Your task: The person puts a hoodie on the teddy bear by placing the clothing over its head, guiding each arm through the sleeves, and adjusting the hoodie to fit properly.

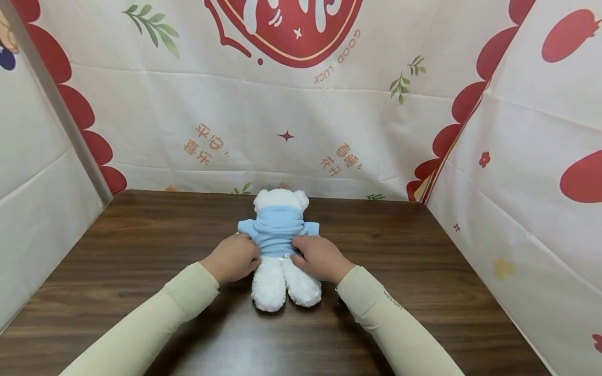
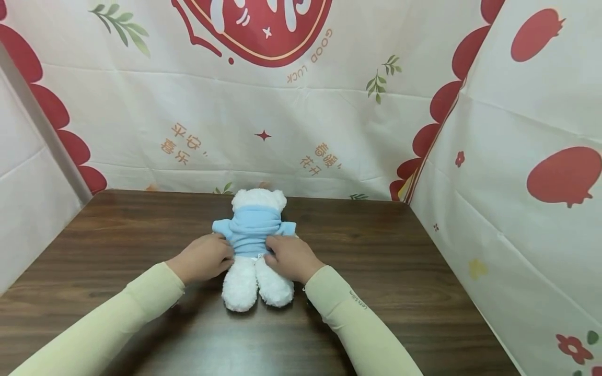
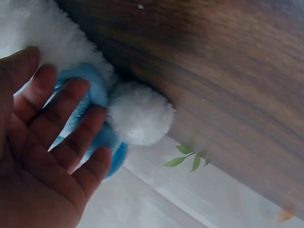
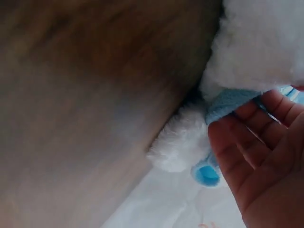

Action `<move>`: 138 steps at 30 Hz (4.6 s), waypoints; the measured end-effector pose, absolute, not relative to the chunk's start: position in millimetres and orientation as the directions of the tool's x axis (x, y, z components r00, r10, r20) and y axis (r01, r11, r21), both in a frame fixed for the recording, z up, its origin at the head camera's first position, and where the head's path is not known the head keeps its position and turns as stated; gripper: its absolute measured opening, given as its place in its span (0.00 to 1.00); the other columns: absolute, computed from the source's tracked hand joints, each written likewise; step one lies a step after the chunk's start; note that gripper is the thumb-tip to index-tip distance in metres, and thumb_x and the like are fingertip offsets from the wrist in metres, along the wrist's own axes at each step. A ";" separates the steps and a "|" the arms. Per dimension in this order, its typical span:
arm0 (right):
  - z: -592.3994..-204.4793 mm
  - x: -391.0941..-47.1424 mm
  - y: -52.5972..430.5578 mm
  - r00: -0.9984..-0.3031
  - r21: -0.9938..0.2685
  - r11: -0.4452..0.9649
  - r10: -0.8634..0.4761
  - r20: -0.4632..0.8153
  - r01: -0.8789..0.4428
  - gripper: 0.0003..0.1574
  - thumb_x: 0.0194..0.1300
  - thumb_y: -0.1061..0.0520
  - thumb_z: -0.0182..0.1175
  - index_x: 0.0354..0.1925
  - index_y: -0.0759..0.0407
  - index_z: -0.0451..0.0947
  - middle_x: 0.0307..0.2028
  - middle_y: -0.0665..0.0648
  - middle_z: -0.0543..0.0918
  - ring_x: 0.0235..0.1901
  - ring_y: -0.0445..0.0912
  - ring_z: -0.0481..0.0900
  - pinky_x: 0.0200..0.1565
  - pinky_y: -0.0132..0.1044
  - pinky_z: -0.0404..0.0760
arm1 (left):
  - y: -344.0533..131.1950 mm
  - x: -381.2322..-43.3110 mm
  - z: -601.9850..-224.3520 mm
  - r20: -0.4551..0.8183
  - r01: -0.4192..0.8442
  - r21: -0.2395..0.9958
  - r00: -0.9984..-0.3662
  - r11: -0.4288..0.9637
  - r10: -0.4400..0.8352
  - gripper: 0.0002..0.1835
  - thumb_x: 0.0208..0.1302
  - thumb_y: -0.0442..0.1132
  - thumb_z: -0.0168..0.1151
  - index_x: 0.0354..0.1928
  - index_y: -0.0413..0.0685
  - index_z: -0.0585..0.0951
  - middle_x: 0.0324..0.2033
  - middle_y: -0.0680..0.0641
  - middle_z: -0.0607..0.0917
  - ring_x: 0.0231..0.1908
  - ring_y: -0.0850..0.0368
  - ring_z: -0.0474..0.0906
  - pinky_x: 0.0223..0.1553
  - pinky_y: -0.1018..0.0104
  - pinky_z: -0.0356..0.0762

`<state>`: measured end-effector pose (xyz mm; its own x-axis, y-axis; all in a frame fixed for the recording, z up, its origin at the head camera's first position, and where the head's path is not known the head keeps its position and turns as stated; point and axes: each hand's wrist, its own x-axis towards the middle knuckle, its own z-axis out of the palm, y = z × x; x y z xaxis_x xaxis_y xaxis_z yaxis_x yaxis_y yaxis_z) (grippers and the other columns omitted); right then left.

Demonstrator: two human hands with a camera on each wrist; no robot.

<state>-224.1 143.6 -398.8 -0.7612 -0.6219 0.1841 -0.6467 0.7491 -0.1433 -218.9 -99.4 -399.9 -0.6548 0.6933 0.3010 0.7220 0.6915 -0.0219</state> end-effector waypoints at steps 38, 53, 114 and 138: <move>-376.9 -248.1 166.0 -0.885 -0.644 0.607 -0.349 0.309 -0.465 0.08 0.62 0.60 0.52 0.40 0.49 0.70 0.32 0.51 0.74 0.24 0.44 0.72 0.25 0.37 0.74 | -80.2 -219.8 -366.3 0.484 0.607 0.231 -0.749 0.760 0.451 0.29 0.52 0.50 0.67 0.53 0.44 0.72 0.41 0.41 0.70 0.35 0.53 0.72 0.35 0.61 0.75; -315.7 -223.9 168.4 -0.699 -0.435 0.554 -0.476 0.533 -0.709 0.11 0.61 0.60 0.57 0.44 0.54 0.75 0.30 0.48 0.71 0.25 0.41 0.66 0.26 0.34 0.69 | -75.2 -219.7 -371.9 0.389 0.586 0.269 -0.792 0.764 0.471 0.32 0.58 0.55 0.61 0.58 0.42 0.68 0.48 0.44 0.75 0.44 0.53 0.76 0.43 0.57 0.75; -375.7 -245.3 177.1 -0.737 -0.493 0.641 -0.676 0.002 -0.588 0.43 0.58 0.66 0.51 0.70 0.49 0.52 0.62 0.45 0.60 0.43 0.38 0.68 0.42 0.34 0.72 | -120.1 -217.0 -382.0 0.141 0.629 0.414 -0.758 0.658 0.636 0.35 0.62 0.48 0.59 0.68 0.46 0.60 0.55 0.42 0.74 0.41 0.57 0.73 0.44 0.60 0.70; -380.3 -228.2 163.8 -0.649 0.030 0.667 -0.734 0.200 -0.744 0.49 0.52 0.49 0.68 0.67 0.56 0.57 0.63 0.55 0.61 0.62 0.47 0.63 0.57 0.38 0.67 | -98.1 -207.9 -388.4 0.456 0.715 -0.113 -0.580 0.690 0.675 0.38 0.47 0.46 0.71 0.61 0.42 0.69 0.51 0.42 0.71 0.40 0.51 0.77 0.37 0.61 0.77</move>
